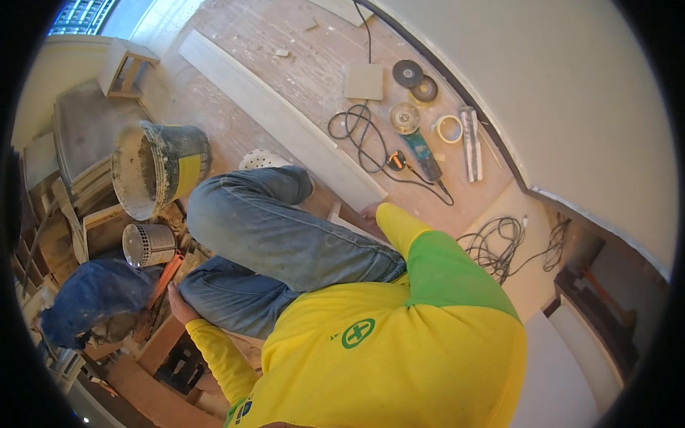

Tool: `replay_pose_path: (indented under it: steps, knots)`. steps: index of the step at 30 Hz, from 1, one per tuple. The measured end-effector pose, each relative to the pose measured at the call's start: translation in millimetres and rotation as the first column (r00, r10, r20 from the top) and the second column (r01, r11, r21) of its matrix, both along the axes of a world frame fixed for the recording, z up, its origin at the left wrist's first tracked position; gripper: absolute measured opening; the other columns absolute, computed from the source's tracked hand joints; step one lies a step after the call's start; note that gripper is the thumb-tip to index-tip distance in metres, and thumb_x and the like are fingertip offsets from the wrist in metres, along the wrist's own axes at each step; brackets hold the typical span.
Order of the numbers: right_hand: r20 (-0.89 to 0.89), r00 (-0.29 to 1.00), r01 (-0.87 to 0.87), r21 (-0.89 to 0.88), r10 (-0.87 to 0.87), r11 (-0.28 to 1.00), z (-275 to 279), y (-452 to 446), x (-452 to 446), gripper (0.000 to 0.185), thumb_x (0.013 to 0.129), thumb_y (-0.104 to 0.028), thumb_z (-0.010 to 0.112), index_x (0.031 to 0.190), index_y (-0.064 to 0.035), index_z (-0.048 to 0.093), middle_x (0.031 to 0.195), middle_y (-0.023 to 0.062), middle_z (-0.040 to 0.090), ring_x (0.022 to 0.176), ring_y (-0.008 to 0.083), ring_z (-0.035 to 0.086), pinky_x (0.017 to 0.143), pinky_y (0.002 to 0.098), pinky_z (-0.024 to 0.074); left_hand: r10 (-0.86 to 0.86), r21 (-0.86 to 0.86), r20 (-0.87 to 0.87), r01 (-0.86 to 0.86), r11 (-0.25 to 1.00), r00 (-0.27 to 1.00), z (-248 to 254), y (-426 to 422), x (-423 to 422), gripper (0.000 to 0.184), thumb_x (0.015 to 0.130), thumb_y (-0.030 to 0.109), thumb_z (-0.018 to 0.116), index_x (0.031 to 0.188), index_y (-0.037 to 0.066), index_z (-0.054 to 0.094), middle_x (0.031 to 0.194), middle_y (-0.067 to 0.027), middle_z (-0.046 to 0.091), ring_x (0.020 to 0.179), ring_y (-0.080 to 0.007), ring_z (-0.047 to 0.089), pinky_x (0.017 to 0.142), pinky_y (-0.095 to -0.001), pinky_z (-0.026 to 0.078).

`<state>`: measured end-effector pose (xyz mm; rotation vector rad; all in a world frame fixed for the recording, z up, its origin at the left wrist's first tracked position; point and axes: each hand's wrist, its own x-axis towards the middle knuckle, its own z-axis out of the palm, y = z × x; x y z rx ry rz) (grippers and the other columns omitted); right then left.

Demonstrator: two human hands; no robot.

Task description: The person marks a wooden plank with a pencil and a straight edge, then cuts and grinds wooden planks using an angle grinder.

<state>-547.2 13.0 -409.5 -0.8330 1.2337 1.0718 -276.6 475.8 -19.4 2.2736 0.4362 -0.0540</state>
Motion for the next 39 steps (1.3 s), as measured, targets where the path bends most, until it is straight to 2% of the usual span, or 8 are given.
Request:
replay_pose_path:
  steps: [2, 5, 13, 23, 32, 34, 36, 39]
  knots:
    - [0.046, 0.986, -0.162, 0.079, 0.159, 0.984, 4, -9, 14, 0.047, 0.089, -0.035, 0.073, 0.123, -0.0034, 0.065, 0.102, 0.0166, 0.072, 0.082, 0.0269, 0.07, 0.068, 0.0397, 0.0582, 0.002, -0.028, 0.004, -0.002, 1.0, 1.0, -7, 10, 0, 0.054, 0.107, 0.034, 0.046, 0.14, -0.009, 0.052, 0.138, -0.0232, 0.058, 0.127, -0.0278, 0.056, 0.11, -0.0364, 0.039]
    - [0.108, 0.756, -0.552, -0.423, 0.645, 0.719, 9, -45, 67, 0.057, 0.085, -0.046, 0.07, 0.121, -0.0023, 0.064, 0.11, 0.02, 0.07, 0.097, 0.0291, 0.069, 0.084, 0.0434, 0.0553, 0.01, -0.066, 0.009, -0.009, 0.998, 1.0, -10, 13, -2, 0.052, 0.107, 0.032, 0.047, 0.139, -0.009, 0.053, 0.136, -0.0232, 0.059, 0.126, -0.0271, 0.057, 0.11, -0.0363, 0.04]
    - [-0.046, 0.943, -0.174, -0.912, 0.33, 0.371, 48, -98, 191, 0.103, 0.068, -0.052, 0.085, 0.14, 0.006, 0.041, 0.123, 0.0299, 0.065, 0.116, 0.0392, 0.065, 0.102, 0.0422, 0.05, 0.048, -0.049, 0.004, -0.048, 0.998, 0.999, -2, 19, -14, 0.049, 0.107, 0.029, 0.049, 0.137, -0.009, 0.055, 0.132, -0.0224, 0.063, 0.123, -0.0258, 0.059, 0.109, -0.035, 0.041]
    - [0.014, 0.997, -0.036, -0.761, 0.071, 0.648, -6, -138, 245, 0.062, 0.074, -0.04, 0.08, 0.112, 0.0076, 0.069, 0.126, 0.0255, 0.066, 0.118, 0.0331, 0.065, 0.1, 0.0405, 0.0509, 0.224, -0.008, 0.011, -0.224, 0.975, 0.975, -7, 40, -56, 0.044, 0.105, 0.029, 0.052, 0.123, -0.009, 0.065, 0.115, -0.0139, 0.069, 0.107, -0.0207, 0.062, 0.099, -0.0331, 0.045]
    - [0.278, 0.96, 0.269, -0.912, -0.014, 0.311, 87, -259, 298, 0.067, 0.082, -0.049, 0.069, 0.117, 0.0084, 0.067, 0.123, 0.0319, 0.064, 0.124, 0.0404, 0.059, 0.103, 0.0404, 0.0468, 0.197, -0.083, 0.027, -0.194, 0.977, 0.98, -22, 43, -30, 0.043, 0.105, 0.027, 0.052, 0.125, -0.009, 0.064, 0.115, -0.0137, 0.069, 0.108, -0.0205, 0.063, 0.098, -0.0326, 0.046]
    - [0.208, 0.969, 0.223, -0.969, -0.131, 0.108, 122, -290, 286, 0.064, 0.08, -0.047, 0.069, 0.109, 0.0099, 0.069, 0.103, 0.0245, 0.073, 0.099, 0.0378, 0.071, 0.085, 0.0401, 0.0545, 0.216, -0.149, 0.033, -0.209, 0.967, 0.976, -23, 38, -23, 0.043, 0.104, 0.026, 0.051, 0.126, -0.009, 0.063, 0.116, -0.0144, 0.069, 0.109, -0.0208, 0.063, 0.098, -0.0326, 0.047]
    - [0.59, 0.786, 0.599, -0.801, -0.187, -0.011, 109, -332, 262, 0.059, 0.081, -0.044, 0.068, 0.103, 0.0106, 0.068, 0.09, 0.019, 0.073, 0.083, 0.0342, 0.072, 0.075, 0.041, 0.0564, 0.173, -0.069, 0.019, -0.171, 0.983, 0.985, -19, 34, -21, 0.043, 0.104, 0.025, 0.052, 0.128, -0.01, 0.062, 0.119, -0.0159, 0.069, 0.11, -0.0215, 0.064, 0.099, -0.0325, 0.047]
    - [0.537, 0.815, 0.579, -0.775, -0.218, 0.256, 145, -337, 236, 0.052, 0.081, -0.041, 0.066, 0.093, 0.0095, 0.069, 0.079, 0.0163, 0.07, 0.067, 0.0303, 0.07, 0.063, 0.0407, 0.0558, 0.167, -0.073, 0.011, -0.166, 0.983, 0.986, -19, 35, -20, 0.044, 0.104, 0.026, 0.053, 0.127, -0.01, 0.062, 0.117, -0.0155, 0.069, 0.107, -0.0211, 0.064, 0.098, -0.0321, 0.048]
